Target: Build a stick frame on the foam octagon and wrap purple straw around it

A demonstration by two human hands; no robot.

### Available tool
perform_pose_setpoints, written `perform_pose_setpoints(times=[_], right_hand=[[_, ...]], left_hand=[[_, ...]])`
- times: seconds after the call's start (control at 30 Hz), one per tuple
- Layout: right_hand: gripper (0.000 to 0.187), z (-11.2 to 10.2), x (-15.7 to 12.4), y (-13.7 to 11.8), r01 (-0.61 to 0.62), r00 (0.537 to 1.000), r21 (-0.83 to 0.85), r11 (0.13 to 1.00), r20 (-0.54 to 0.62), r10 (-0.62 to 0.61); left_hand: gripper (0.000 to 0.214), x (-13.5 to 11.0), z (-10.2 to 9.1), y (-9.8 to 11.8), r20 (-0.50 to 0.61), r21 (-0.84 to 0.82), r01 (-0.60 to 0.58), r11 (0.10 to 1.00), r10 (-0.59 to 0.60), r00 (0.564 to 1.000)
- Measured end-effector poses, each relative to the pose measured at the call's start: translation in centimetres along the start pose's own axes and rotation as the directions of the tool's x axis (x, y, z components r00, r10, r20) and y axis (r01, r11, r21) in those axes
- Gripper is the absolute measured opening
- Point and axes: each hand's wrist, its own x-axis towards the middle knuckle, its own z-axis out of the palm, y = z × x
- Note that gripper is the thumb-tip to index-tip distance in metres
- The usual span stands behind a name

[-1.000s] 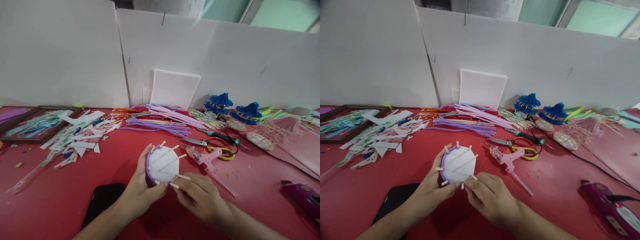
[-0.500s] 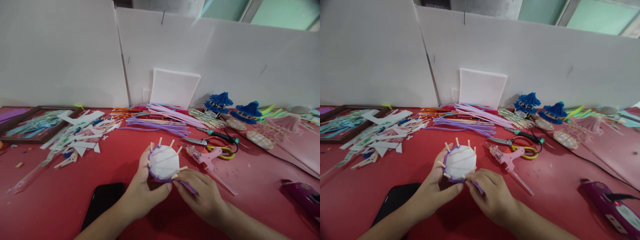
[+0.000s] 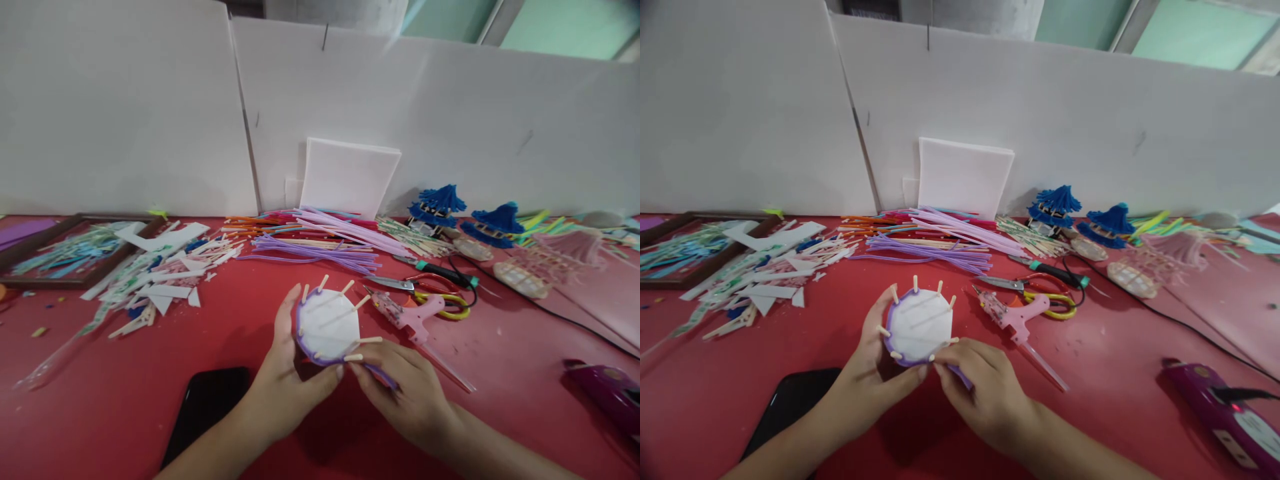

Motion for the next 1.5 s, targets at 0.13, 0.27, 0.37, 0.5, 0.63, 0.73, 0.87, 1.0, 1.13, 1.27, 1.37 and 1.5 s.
perform_pose_setpoints(times=[0.13,0.27,0.37,0.5,0.63,0.73,0.87,1.0,1.13,1.27,1.37,1.5], right_hand=[[0.016,0.1,-0.1,-0.1,-0.011,0.999,-0.008,1.0,-0.035,0.01],[0.017,0.1,-0.2,-0.3,-0.015,1.0,-0.038,0.999,0.001,0.015],[0.017,0.0,-0.3,-0.3,0.032,0.999,-0.086,0.996,-0.017,-0.033],[0.016,0.0,-0.1,-0.1,0.061,0.998,-0.117,0.991,-0.023,-0.064],[0.016,0.0,0.1,0.1,0.059,0.998,-0.087,0.994,-0.029,-0.062],[0.017,-0.1,0.1,0.2,0.07,0.997,-0.04,0.997,-0.023,-0.071],[0.017,-0.3,0.3,0.4,0.018,1.0,0.077,0.997,-0.022,-0.016],[0.018,-0.3,0.3,0.4,-0.068,0.996,0.231,0.971,-0.036,0.079],[0.008,-0.4,0.3,0.3,-0.209,0.973,0.326,0.922,-0.022,0.228],[0.007,-0.6,0.3,0.3,-0.309,0.943,0.361,0.88,-0.003,0.332],[0.007,-0.5,0.4,0.5,-0.346,0.927,0.38,0.858,-0.003,0.375],[0.004,-0.3,0.3,0.6,-0.409,0.894,0.427,0.806,0.009,0.448]], left_hand=[[0.089,0.1,0.1,0.1,0.039,-0.109,0.006,0.994,-0.002,0.999],[0.085,0.1,0.2,0.3,0.045,-0.121,-0.011,0.993,0.017,0.999],[0.084,0.0,0.2,0.4,0.056,-0.155,0.035,0.987,-0.027,0.998],[0.086,0.2,0.3,0.4,0.045,-0.222,0.064,0.973,-0.055,0.997],[0.092,0.4,0.5,0.9,0.035,-0.28,0.137,0.95,-0.132,0.991],[0.097,0.5,0.6,1.5,0.003,-0.276,0.163,0.947,-0.168,0.986],[0.098,0.5,0.5,2.0,0.013,-0.254,0.156,0.955,-0.158,0.987],[0.098,0.5,0.2,1.7,0.042,-0.214,0.167,0.963,-0.161,0.986],[0.097,0.5,0.0,1.3,0.049,-0.22,0.149,0.964,-0.141,0.989],[0.103,0.7,0.0,1.3,0.025,-0.264,0.155,0.952,-0.154,0.988],[0.104,0.6,0.0,1.4,0.04,-0.257,0.175,0.95,-0.171,0.985],[0.099,0.5,0.0,1.5,0.062,-0.249,0.194,0.949,-0.184,0.981]])
